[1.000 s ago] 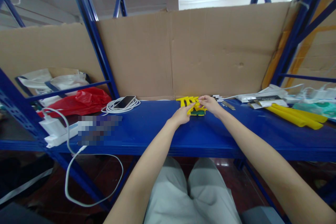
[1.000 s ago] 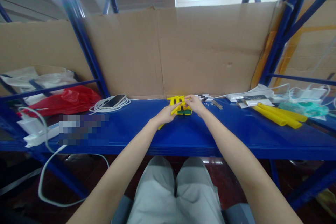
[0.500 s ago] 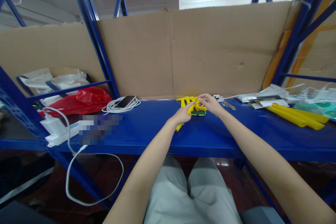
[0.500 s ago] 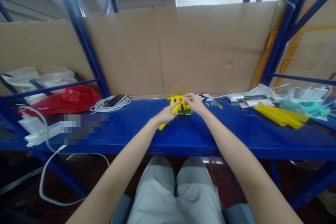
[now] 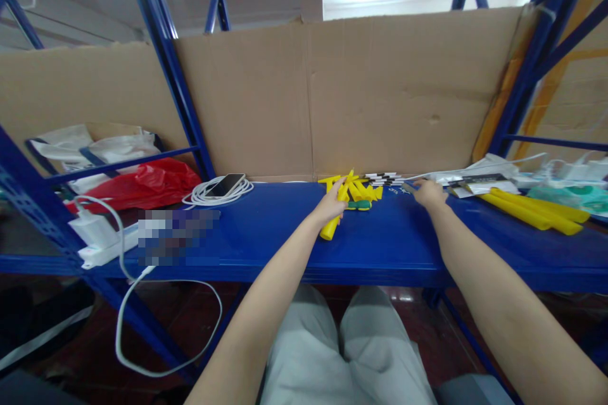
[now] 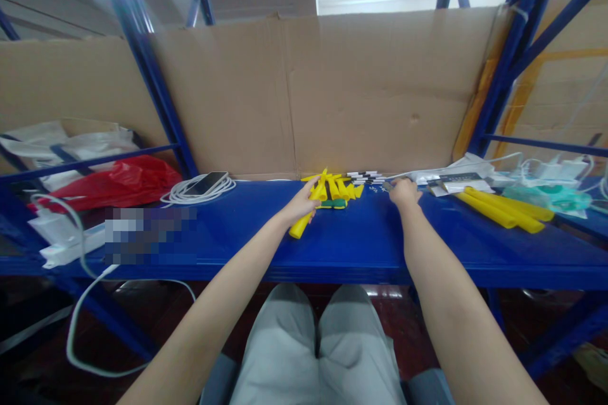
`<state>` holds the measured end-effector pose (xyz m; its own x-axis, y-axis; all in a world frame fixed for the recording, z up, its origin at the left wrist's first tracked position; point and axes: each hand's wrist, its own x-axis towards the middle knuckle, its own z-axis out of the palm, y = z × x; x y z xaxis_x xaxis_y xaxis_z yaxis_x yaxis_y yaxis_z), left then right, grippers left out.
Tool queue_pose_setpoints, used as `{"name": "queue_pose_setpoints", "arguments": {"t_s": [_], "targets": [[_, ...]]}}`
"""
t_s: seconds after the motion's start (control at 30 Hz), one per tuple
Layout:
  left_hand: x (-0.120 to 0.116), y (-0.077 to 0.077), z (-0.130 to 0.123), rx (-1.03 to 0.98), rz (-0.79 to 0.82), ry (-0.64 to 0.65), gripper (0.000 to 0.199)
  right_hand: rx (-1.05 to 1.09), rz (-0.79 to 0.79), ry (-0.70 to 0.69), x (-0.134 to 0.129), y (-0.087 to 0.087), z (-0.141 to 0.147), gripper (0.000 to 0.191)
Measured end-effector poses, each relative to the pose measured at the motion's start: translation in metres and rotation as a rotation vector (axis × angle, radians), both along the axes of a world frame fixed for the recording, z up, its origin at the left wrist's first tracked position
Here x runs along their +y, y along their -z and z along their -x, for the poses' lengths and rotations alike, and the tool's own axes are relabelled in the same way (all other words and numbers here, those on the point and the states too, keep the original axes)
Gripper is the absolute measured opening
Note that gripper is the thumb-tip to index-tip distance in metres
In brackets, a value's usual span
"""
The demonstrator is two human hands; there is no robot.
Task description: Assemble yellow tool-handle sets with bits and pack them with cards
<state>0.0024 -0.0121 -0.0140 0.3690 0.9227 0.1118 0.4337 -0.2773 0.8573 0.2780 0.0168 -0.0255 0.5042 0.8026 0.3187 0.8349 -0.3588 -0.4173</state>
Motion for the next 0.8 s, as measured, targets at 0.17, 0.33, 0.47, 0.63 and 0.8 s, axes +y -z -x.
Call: {"name": "queue_pose_setpoints", "arguments": {"t_s": [0.17,0.33,0.47,0.63,0.8], "targets": [[-0.002,-0.003,-0.001,-0.027,0.009,-0.012,0.081,-0.080,0.052,-0.014,0.006,0.018,-0.010,0.044],[-0.006,-0.005,-0.002,-0.063,0.034,-0.004,0.080,-0.096,0.157,-0.023,0.006,0.017,-0.005,0.049],[-0.008,-0.008,-0.002,-0.117,0.099,0.005,0.080,-0.092,0.197,-0.028,-0.002,0.011,0.004,0.050],[-0.009,-0.009,-0.001,-0.153,0.145,0.024,0.079,-0.121,0.177,-0.050,-0.007,0.008,0.010,0.045],[-0.011,-0.012,-0.001,-0.197,0.195,0.036,0.079,-0.181,0.153,-0.075,-0.005,0.007,0.011,0.038]]}}
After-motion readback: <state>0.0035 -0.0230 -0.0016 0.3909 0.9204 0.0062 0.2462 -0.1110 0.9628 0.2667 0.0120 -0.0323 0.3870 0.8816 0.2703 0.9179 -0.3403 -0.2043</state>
